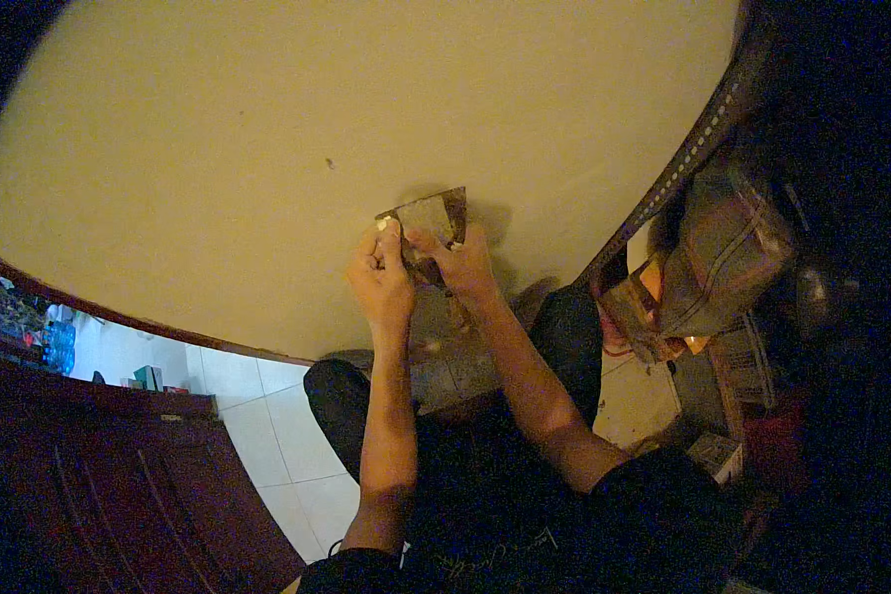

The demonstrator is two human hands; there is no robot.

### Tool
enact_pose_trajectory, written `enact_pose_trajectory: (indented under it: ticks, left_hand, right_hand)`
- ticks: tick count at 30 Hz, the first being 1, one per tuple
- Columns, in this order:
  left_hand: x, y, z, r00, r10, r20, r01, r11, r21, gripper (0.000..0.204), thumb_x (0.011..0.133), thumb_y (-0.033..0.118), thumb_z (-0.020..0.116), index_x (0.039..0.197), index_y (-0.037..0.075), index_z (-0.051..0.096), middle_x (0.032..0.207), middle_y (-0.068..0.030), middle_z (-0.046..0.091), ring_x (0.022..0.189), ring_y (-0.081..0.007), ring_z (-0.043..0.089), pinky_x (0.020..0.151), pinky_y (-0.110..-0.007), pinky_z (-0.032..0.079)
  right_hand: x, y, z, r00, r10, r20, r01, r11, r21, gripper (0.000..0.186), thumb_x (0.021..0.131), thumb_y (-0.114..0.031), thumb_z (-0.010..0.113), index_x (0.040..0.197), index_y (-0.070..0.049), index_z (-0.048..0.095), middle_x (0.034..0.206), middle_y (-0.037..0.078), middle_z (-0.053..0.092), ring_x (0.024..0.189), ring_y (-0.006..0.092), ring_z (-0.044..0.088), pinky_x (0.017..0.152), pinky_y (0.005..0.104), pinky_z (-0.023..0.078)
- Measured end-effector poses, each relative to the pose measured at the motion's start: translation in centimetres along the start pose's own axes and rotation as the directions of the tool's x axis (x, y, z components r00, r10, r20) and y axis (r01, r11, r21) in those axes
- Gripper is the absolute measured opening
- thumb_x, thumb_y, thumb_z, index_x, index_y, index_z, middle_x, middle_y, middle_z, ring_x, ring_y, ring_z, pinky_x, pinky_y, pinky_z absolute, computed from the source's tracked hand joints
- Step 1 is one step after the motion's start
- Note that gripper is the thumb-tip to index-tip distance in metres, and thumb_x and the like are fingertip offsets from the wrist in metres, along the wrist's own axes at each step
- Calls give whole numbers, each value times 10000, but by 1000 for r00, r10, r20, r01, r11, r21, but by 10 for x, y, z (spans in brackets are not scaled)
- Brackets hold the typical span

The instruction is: Repairing a small section of a wall using a putty knife and filler.

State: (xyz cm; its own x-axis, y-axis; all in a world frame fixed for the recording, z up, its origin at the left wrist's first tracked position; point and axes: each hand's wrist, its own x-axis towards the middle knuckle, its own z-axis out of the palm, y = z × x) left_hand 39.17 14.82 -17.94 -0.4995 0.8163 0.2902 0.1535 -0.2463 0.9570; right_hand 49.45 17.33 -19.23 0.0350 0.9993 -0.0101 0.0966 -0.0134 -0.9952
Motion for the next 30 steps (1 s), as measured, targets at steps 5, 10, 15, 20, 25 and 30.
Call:
enact_pose_trajectory:
  ticks: [5,10,15,20,25,30]
  left_hand:
    - [-8,1,-4,1000,-3,-8,3,996,88,304,913,274,565,742,24,578,574,60,407,525,-33,323,451,-247,229]
    - [-15,9,8,1000,-19,-3,19,992,124,299,916,266,561,775,4,592,586,48,450,532,-36,355,453,-249,263]
    - [-3,16,8,1000,-29,-5,29,999,41,291,916,246,564,798,-17,602,606,27,489,552,-48,386,470,-247,305]
    - [-8,3,4,998,39,-49,-34,995,99,285,912,243,572,781,-9,603,569,44,439,517,-42,328,441,-251,233]
    - [-9,-8,0,997,-80,3,80,997,7,287,910,242,577,763,-3,601,570,48,435,520,-28,316,442,-241,217]
    - [-5,23,7,997,77,-21,-78,994,-70,280,910,238,575,755,8,612,569,50,453,520,-17,318,439,-245,221]
  right_hand:
    - [-8,1,-1,997,-62,47,56,992,111,593,714,-431,761,1006,48,569,946,178,646,856,292,618,753,400,491]
    - [11,65,-2,943,-322,82,329,941,-86,537,733,-397,746,995,43,584,913,172,657,836,308,632,742,397,498]
    - [12,18,3,987,-138,-85,138,990,3,505,749,-427,723,910,40,614,860,171,664,805,310,635,737,400,498]
    - [-4,6,-4,995,-102,21,101,995,25,550,737,-448,730,929,51,604,861,183,660,813,316,634,732,399,500]
    - [-12,15,1,996,-90,6,89,992,88,614,731,-443,742,1041,54,556,916,181,649,860,307,621,720,399,503]
    - [3,7,1,998,29,-61,-33,997,-63,686,683,-461,776,1028,84,545,908,181,648,863,299,617,721,410,498]
